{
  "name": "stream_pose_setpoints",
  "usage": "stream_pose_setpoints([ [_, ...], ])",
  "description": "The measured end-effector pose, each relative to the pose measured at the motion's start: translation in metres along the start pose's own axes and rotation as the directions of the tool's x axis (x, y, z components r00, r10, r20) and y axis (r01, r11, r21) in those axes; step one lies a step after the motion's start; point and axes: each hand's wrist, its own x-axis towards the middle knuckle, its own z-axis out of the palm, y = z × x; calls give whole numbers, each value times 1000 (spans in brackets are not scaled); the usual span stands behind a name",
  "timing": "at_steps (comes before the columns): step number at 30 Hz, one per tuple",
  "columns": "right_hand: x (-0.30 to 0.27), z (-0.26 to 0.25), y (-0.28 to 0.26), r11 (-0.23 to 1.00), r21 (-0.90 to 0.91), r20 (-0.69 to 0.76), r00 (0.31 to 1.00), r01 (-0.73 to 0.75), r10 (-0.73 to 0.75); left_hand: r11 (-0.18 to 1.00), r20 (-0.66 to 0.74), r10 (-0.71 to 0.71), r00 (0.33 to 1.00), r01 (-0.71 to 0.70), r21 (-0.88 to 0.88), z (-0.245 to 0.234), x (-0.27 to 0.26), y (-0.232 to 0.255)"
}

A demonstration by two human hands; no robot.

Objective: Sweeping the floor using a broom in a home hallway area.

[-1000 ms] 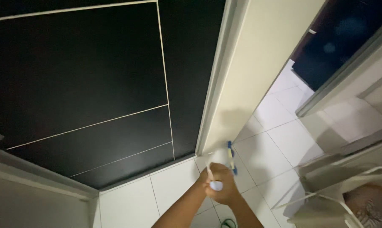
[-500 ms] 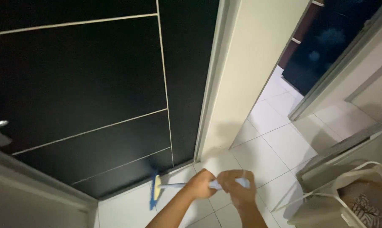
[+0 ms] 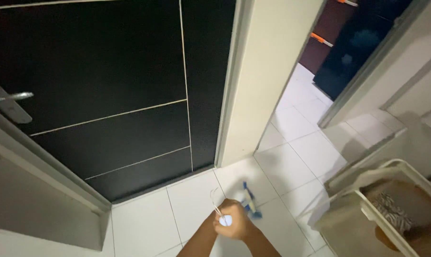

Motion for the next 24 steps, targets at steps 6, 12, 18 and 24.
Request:
stream_pose_setpoints([
  [6, -93, 8, -37, 880, -148, -54, 884, 452, -464, 208, -318, -93, 943, -294, -933, 30, -139, -156],
  [12, -116, 15, -80, 793, 285, -147, 842, 538, -518, -719, -261, -401, 878, -478, -504, 95, -130, -49],
  [18, -101, 73, -33, 667, 640, -165, 916, 382, -366, -774, -210, -313, 926, -377, -508, 137, -156, 18],
  [24, -115, 162, -26, 908, 202, -125, 929, 366, -347, -552, -411, -584, 700, -713, -431, 153, -153, 113],
])
